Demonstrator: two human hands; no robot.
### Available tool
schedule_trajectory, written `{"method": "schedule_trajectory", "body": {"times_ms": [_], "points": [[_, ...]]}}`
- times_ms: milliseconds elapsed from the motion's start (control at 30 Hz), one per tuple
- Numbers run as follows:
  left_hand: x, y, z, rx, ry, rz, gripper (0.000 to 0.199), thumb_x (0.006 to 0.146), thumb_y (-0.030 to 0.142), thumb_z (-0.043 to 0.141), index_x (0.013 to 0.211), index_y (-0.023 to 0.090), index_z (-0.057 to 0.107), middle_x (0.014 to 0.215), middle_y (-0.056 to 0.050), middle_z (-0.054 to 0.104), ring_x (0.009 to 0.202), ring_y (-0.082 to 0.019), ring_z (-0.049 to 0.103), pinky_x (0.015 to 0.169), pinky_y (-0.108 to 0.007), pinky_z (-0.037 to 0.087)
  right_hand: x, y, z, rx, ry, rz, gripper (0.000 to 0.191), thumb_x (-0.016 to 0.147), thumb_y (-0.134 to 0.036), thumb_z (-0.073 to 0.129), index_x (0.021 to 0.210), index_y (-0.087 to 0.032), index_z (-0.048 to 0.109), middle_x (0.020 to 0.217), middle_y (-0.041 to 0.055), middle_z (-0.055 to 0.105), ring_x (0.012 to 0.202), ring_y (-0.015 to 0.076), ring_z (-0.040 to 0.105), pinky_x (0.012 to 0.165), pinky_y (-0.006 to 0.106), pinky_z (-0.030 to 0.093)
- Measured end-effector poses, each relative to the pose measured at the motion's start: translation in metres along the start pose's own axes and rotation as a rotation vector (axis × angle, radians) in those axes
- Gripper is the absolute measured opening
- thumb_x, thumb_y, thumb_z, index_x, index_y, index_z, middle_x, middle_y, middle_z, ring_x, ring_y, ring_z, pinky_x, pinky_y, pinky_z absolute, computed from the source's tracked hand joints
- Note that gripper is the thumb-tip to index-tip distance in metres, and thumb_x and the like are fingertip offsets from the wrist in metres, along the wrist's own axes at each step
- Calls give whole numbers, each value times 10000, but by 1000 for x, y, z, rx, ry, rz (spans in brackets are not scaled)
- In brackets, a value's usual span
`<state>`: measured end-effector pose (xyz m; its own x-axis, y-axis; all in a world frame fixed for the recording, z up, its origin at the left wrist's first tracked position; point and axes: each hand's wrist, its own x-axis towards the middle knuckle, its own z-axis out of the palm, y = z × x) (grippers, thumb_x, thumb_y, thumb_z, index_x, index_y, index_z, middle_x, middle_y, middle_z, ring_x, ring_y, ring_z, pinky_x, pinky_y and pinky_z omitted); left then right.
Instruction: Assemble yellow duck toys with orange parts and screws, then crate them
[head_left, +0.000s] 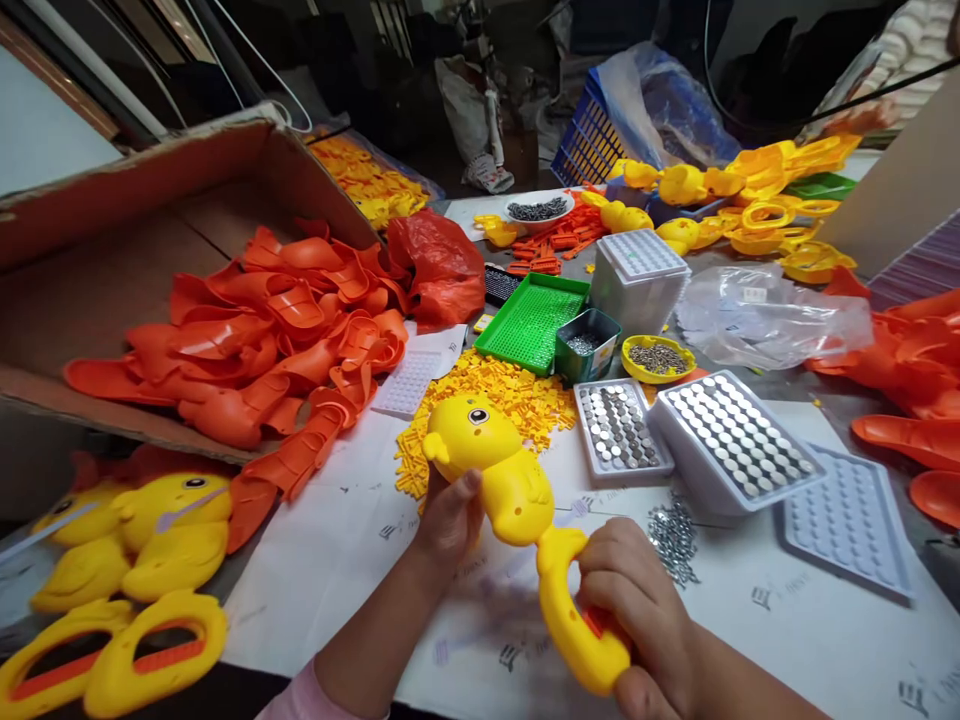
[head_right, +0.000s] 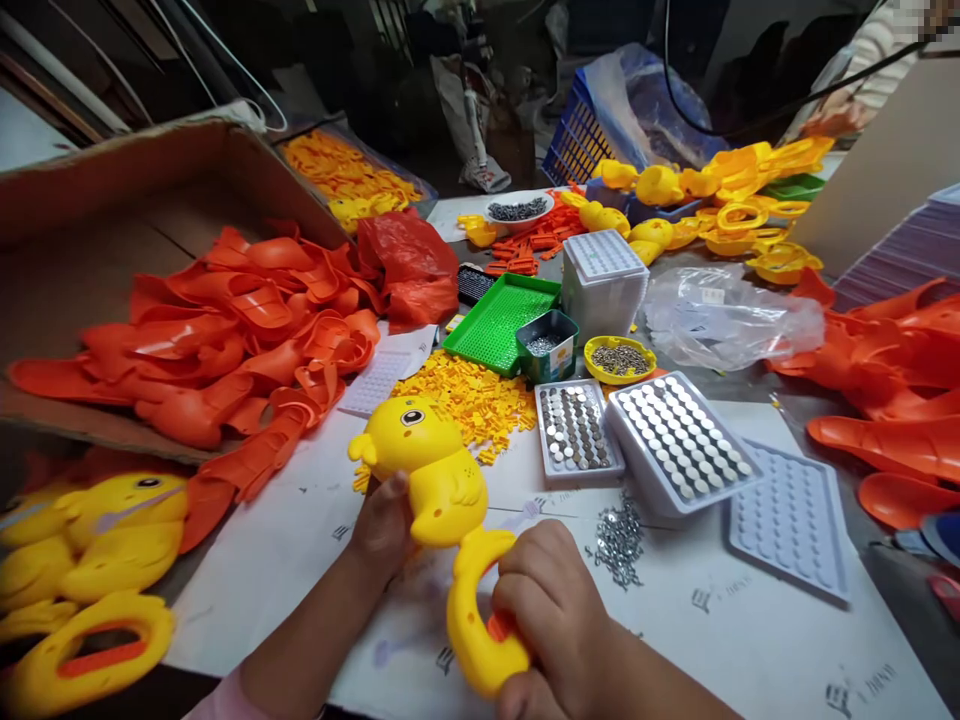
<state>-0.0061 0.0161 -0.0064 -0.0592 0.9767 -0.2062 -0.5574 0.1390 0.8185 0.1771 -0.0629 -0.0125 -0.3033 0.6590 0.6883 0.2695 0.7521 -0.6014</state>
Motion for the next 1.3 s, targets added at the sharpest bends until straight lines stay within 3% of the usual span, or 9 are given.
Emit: {"method": "schedule_trajectory", "body": {"times_ms": [200,367,467,567,767,900,1000,1133,1300], "points": [[-1,1,-1,6,-4,-13,791,413,384,890,1145,310,599,927,-16,727,901,-255,675,782,-341,571,1,-4,-2,-19,-11,-48,462,966,-555,189,790,-204,433,662,18,504,601,162,439,597,329,335],[10,18,-13,-68,66,-86,564,527,512,800,973,198,654,801,-30,721,688,-205,662,627,-305,568,7,7,-8,-43,-37,119,374,981,-437,287,1156,-180,495,1031,125,597,973,248,537,825,415,441],[17,29,-18,-79,-42,-133,627,582,587,733,1027,154,644,868,-94,731,650,-214,657,529,-283,538,10,16,4,-416,-212,322,284,951,-320,412,1148,-204,581,1286,134,565,1174,347,451,937,535,367],[18,32,-17,-59,-128,-165,671,606,617,705,1058,126,636,917,-127,726,615,-193,640,482,-251,500,15,26,24,-641,-432,425,279,934,-253,445,1131,-209,637,1388,94,526,1243,397,409,952,563,342],[17,28,-19,-70,-226,-283,641,614,637,686,1007,130,669,850,-110,730,565,-180,626,462,-240,469,31,37,47,-748,-575,524,401,942,-197,406,1317,-218,547,1462,79,447,1294,377,391,954,533,359],[17,30,-21,-93,-329,-327,670,593,663,686,981,117,695,871,-127,732,595,-192,646,478,-244,497,34,34,45,-729,-628,508,353,932,-167,422,1226,-182,618,1341,108,569,1275,357,425,947,497,384],[14,30,-20,-86,-340,-331,678,599,674,673,982,116,703,848,-127,729,607,-199,651,476,-244,502,24,34,39,-646,-515,435,264,908,-175,487,1099,-156,669,1197,133,650,1173,344,513,895,489,441],[12,21,-22,-64,-372,-394,687,661,696,612,1003,106,703,902,-129,722,684,-213,657,523,-254,515,5,35,29,-309,-153,288,181,898,-149,492,1004,-155,639,999,128,685,911,234,630,775,398,529],[7,-3,-29,-77,-478,-592,758,621,710,630,1026,72,693,871,-156,717,680,-229,661,517,-262,508,2,25,9,356,68,512,50,863,-196,600,906,-217,613,880,37,598,750,159,635,636,304,562]]}}
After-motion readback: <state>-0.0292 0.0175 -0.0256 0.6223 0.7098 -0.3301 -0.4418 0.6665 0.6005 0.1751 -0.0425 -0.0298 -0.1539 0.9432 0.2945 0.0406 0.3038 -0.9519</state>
